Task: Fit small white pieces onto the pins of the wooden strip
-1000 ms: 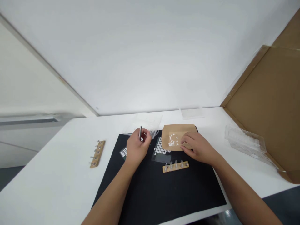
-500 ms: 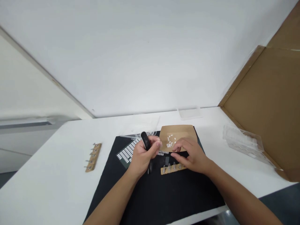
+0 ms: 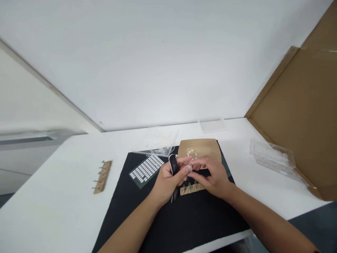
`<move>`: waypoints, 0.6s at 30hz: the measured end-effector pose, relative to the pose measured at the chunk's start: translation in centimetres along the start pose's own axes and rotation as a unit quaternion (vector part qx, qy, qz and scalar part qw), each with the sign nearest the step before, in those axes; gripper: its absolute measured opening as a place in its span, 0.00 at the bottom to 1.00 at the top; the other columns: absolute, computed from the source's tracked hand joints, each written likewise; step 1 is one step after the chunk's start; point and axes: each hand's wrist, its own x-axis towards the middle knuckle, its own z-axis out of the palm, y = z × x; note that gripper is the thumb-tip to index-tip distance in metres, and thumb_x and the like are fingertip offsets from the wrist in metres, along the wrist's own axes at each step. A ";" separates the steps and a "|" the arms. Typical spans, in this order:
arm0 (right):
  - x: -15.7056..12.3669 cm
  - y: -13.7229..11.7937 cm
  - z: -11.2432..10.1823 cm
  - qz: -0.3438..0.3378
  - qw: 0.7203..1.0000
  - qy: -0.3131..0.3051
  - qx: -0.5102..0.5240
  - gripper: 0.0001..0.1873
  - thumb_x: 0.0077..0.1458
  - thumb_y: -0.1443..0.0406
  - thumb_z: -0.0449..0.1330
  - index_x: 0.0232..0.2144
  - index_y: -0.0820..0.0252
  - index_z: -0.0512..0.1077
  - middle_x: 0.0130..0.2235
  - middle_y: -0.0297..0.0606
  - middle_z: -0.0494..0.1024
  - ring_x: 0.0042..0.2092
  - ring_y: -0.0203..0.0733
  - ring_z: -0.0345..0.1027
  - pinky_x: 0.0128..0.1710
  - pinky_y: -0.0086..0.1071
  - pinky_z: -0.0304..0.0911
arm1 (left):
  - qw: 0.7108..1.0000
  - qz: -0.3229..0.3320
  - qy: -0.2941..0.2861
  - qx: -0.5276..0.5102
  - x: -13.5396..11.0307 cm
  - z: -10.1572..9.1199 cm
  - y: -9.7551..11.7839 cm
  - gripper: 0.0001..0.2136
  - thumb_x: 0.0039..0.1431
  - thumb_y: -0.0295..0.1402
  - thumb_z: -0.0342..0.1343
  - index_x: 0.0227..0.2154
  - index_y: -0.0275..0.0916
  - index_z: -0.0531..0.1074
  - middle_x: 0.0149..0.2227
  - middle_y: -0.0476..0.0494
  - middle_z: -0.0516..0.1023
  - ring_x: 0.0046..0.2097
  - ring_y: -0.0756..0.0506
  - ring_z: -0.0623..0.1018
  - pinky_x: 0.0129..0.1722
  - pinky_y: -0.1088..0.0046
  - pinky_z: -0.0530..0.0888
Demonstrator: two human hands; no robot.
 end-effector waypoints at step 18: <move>0.3 0.1 -0.7 -0.074 0.994 0.076 -0.021 0.08 0.68 0.68 0.65 0.47 0.51 0.80 0.40 0.36 0.87 0.41 0.43 0.83 0.43 0.39 0.80 | 0.992 0.104 0.020 0.064 0.0 0.4 1.6 0.12 0.52 0.39 0.76 0.32 0.36 0.84 0.29 0.46 0.80 0.21 0.55 0.70 0.21 0.78 0.69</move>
